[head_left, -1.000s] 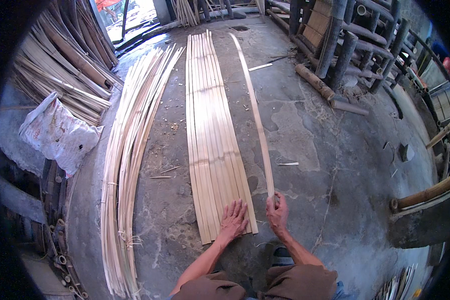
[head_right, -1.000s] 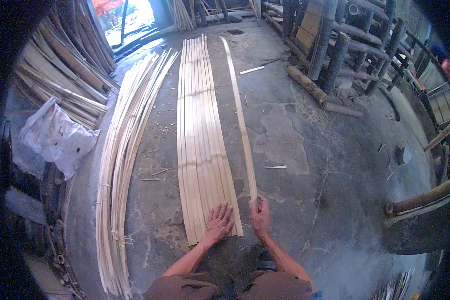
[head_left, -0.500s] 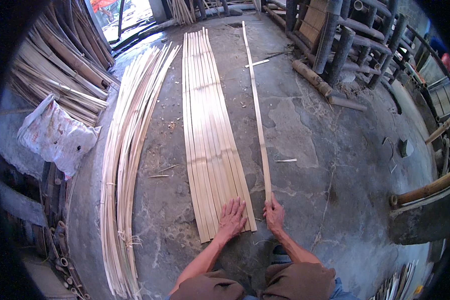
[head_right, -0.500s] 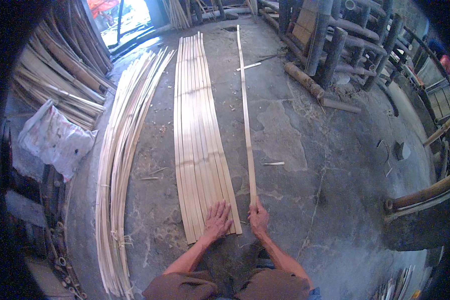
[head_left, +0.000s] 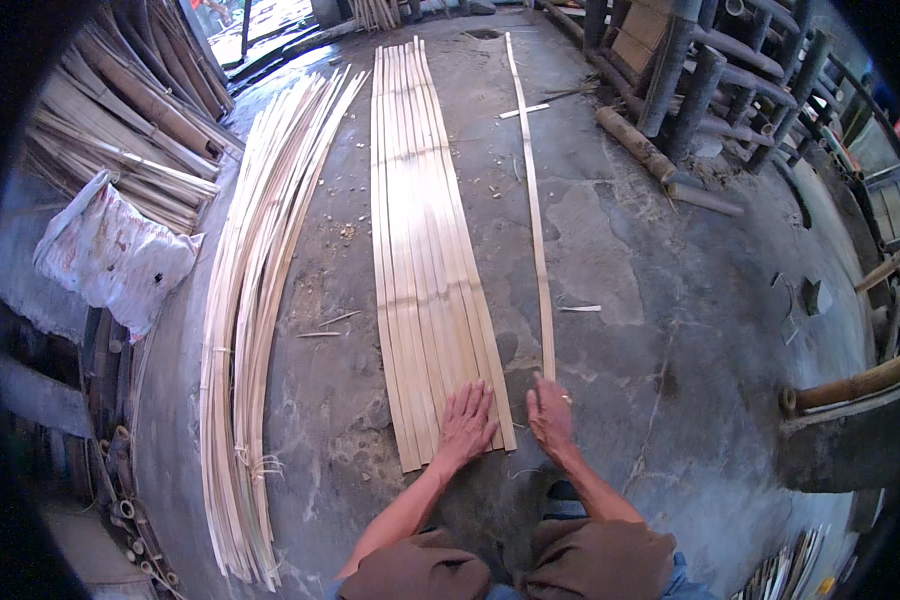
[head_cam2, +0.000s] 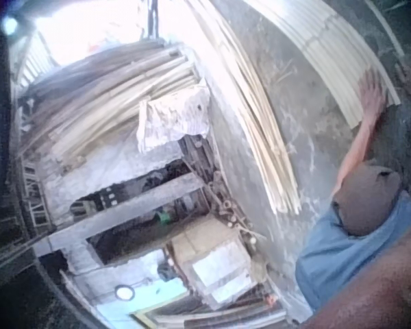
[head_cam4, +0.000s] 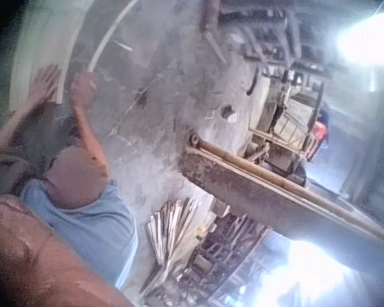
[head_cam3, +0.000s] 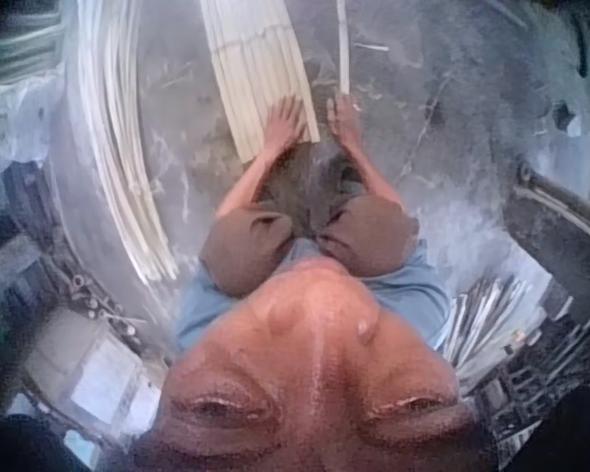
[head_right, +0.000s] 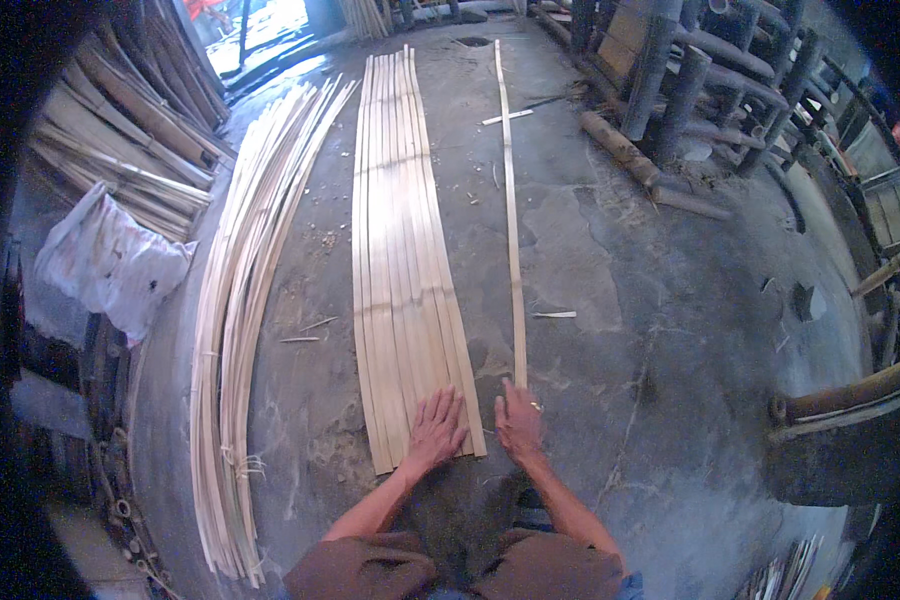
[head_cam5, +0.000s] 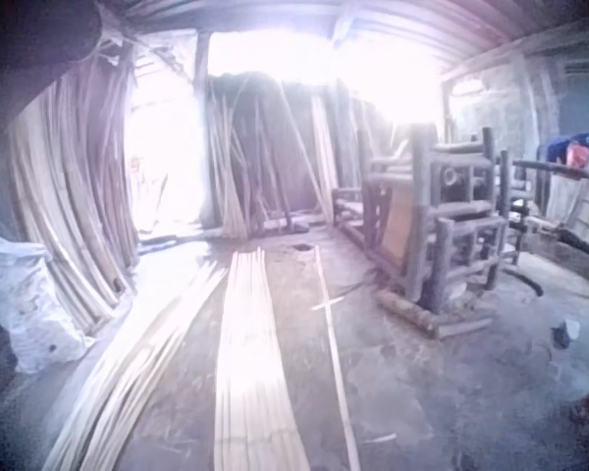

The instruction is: The person gathers thin bamboo strips from the floor, aligns them into neat stacks, and ties them into bundles using thin twine. The person repeatedly picks up strips, arranges them, and secures each bundle before moving to the next.

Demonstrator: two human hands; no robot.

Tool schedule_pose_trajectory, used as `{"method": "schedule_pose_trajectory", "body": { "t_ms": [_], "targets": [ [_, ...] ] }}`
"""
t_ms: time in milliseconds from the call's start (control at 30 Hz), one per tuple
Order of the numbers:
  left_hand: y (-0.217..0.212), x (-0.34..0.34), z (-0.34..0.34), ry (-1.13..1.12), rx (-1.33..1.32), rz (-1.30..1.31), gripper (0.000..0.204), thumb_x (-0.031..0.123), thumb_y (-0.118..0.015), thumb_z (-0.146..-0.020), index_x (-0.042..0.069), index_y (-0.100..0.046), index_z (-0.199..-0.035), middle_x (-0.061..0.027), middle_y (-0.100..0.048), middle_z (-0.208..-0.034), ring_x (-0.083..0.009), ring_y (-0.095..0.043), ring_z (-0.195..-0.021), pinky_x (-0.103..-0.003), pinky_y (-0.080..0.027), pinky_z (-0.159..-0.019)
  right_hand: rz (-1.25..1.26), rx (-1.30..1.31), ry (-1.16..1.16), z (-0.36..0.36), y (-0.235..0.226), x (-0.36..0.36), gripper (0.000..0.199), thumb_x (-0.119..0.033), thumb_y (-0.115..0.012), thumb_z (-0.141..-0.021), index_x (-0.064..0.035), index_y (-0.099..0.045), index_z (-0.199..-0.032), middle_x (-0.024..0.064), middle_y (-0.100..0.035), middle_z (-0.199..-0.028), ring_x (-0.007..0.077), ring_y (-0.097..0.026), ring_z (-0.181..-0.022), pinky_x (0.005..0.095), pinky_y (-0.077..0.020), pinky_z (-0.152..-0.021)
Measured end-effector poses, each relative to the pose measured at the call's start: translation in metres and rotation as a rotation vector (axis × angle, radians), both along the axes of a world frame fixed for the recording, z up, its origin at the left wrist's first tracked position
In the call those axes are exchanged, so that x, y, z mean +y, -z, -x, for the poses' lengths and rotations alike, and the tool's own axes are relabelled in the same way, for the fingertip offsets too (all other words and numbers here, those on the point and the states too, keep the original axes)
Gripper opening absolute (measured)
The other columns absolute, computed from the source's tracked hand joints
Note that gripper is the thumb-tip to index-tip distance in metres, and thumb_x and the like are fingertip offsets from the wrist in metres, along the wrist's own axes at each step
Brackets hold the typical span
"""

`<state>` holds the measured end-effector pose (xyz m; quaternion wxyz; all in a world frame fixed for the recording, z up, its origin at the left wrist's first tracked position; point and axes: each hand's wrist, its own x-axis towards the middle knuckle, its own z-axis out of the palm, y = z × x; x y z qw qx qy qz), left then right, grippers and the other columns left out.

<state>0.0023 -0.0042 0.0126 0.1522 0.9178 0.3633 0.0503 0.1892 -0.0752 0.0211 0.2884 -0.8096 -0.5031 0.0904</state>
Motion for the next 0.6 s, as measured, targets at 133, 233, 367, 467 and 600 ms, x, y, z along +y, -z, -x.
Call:
{"method": "schedule_pose_trajectory", "body": {
  "t_ms": [133, 233, 367, 467, 600],
  "targets": [
    [0.014, 0.004, -0.002, 0.001, 0.026, -0.066, 0.069, 0.043, -0.048, -0.097, 0.008, -0.028, -0.153, -0.0078, -0.02, -0.162, -0.0265, -0.015, -0.15, -0.049, -0.011, -0.12, 0.116, -0.025, -0.184, 0.032, 0.01, 0.017, 0.046, -0.027, -0.059, -0.091, -0.0054, -0.055, -0.131, 0.016, -0.06, -0.107, 0.0354, -0.061, -0.096, 0.0461, -0.0467, -0.082],
    [0.017, 0.004, 0.001, 0.015, 0.046, -0.074, 0.07, 0.044, -0.047, -0.097, 0.008, -0.026, -0.153, -0.0075, -0.019, -0.162, -0.026, -0.014, -0.15, -0.048, -0.01, -0.12, 0.106, -0.056, -0.083, 0.043, 0.015, 0.024, 0.045, -0.029, -0.062, -0.089, -0.0061, -0.057, -0.127, 0.0159, -0.062, -0.1, 0.0343, -0.062, -0.095, 0.0477, -0.0455, -0.083],
    [0.011, 0.004, -0.004, 0.02, 0.02, -0.066, 0.072, 0.044, -0.047, -0.097, 0.008, -0.024, -0.154, -0.0075, -0.019, -0.162, -0.0255, -0.011, -0.151, -0.048, -0.008, -0.121, 0.053, 0.161, -0.013, 0.031, 0.029, 0.031, 0.03, -0.025, -0.064, -0.088, -0.0061, -0.062, -0.112, 0.0151, -0.062, -0.087, 0.0281, -0.064, -0.084, 0.041, -0.0497, -0.076],
    [0.009, 0.003, 0.001, 0.021, -0.003, -0.034, 0.072, 0.044, -0.048, -0.096, 0.009, -0.024, -0.154, -0.0073, -0.018, -0.163, -0.0253, -0.01, -0.151, -0.047, -0.007, -0.121, 0.09, 0.621, 0.153, 0.012, 0.007, 0.033, 0.019, -0.02, -0.062, -0.089, -0.006, -0.062, -0.102, 0.011, -0.062, -0.081, 0.0202, -0.062, -0.076, 0.0336, -0.0495, -0.07],
    [0.012, 0.002, 0.001, 0.009, -0.006, -0.038, 0.076, 0.048, -0.052, -0.094, 0.008, -0.025, -0.154, -0.0093, -0.02, -0.162, -0.0267, -0.013, -0.151, -0.048, -0.008, -0.121, -0.132, 0.653, 0.24, -0.057, -0.047, 0.015, 0.02, -0.023, -0.059, -0.097, -0.0033, -0.061, -0.1, -0.0001, -0.062, -0.078, 0.0093, -0.056, -0.07, 0.0278, -0.0469, -0.064]
  ]
}}
